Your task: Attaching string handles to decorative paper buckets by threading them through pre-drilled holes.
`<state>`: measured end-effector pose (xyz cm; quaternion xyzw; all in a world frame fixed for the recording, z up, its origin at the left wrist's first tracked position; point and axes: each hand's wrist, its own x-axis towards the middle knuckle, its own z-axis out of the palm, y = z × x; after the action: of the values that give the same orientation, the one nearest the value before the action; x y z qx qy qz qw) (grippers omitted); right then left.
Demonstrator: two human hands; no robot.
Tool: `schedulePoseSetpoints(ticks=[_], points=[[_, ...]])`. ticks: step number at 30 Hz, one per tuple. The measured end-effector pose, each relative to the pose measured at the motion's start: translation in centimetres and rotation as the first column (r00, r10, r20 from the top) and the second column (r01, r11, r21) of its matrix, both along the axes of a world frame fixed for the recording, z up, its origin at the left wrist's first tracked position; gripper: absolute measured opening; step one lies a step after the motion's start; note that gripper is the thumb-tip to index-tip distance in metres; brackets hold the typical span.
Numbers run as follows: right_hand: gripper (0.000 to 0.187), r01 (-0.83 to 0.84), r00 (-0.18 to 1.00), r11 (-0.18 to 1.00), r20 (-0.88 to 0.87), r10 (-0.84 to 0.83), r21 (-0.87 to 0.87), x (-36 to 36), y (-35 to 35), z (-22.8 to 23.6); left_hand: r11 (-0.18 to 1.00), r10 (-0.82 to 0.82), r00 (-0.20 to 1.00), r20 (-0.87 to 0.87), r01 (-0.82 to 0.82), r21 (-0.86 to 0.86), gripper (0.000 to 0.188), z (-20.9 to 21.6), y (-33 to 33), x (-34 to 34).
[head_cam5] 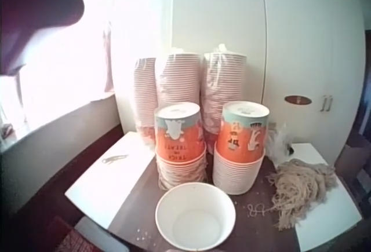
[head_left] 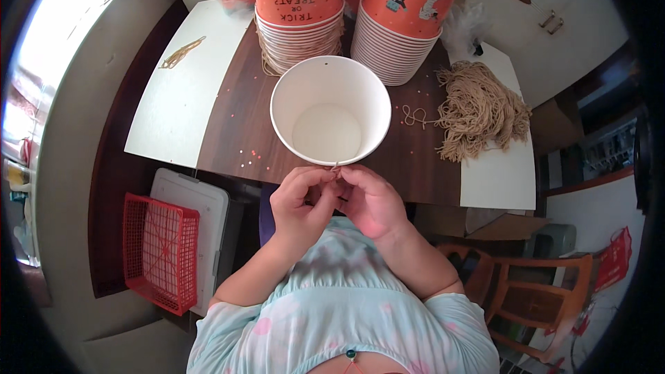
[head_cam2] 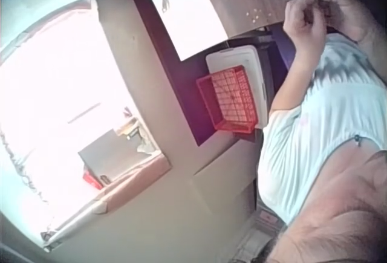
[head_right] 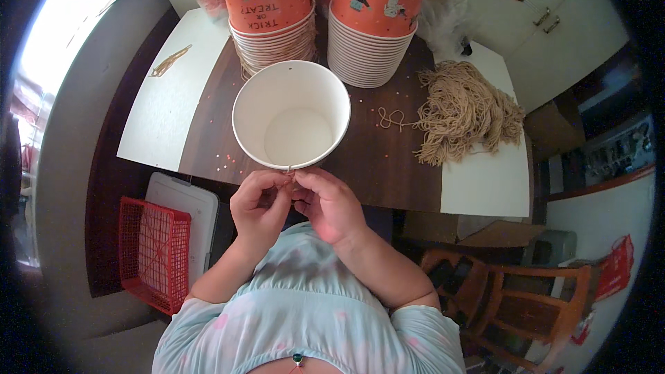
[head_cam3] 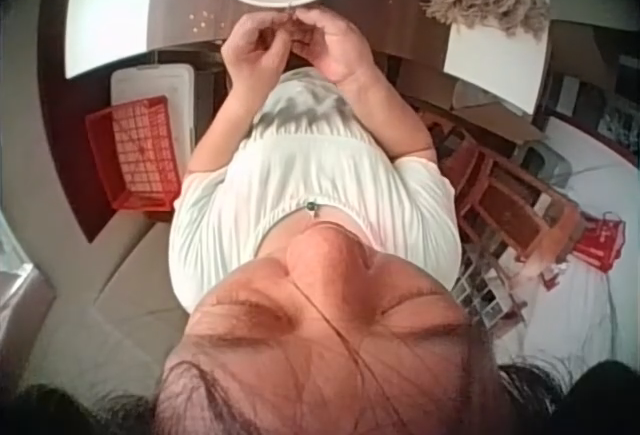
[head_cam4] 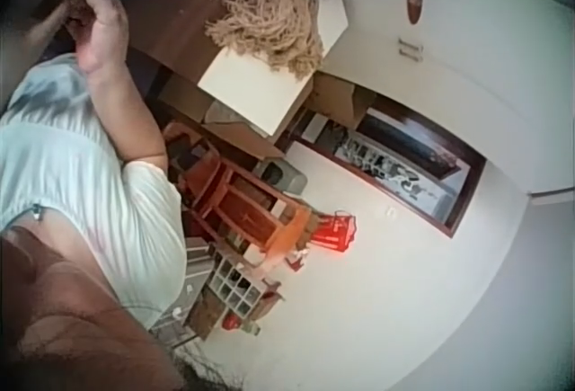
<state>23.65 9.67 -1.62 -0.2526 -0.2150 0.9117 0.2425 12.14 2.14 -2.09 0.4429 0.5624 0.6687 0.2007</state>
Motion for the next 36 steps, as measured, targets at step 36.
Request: schedulePoseSetpoints(ticks=[36], points=[[0.029, -0.145, 0.803, 0.232, 0.252, -0.54, 0.962, 1.1, 1.0, 1.8, 0.964, -0.114, 0.904, 0.411, 0.2, -0.173, 0.013, 2.2, -2.6, -1.7]])
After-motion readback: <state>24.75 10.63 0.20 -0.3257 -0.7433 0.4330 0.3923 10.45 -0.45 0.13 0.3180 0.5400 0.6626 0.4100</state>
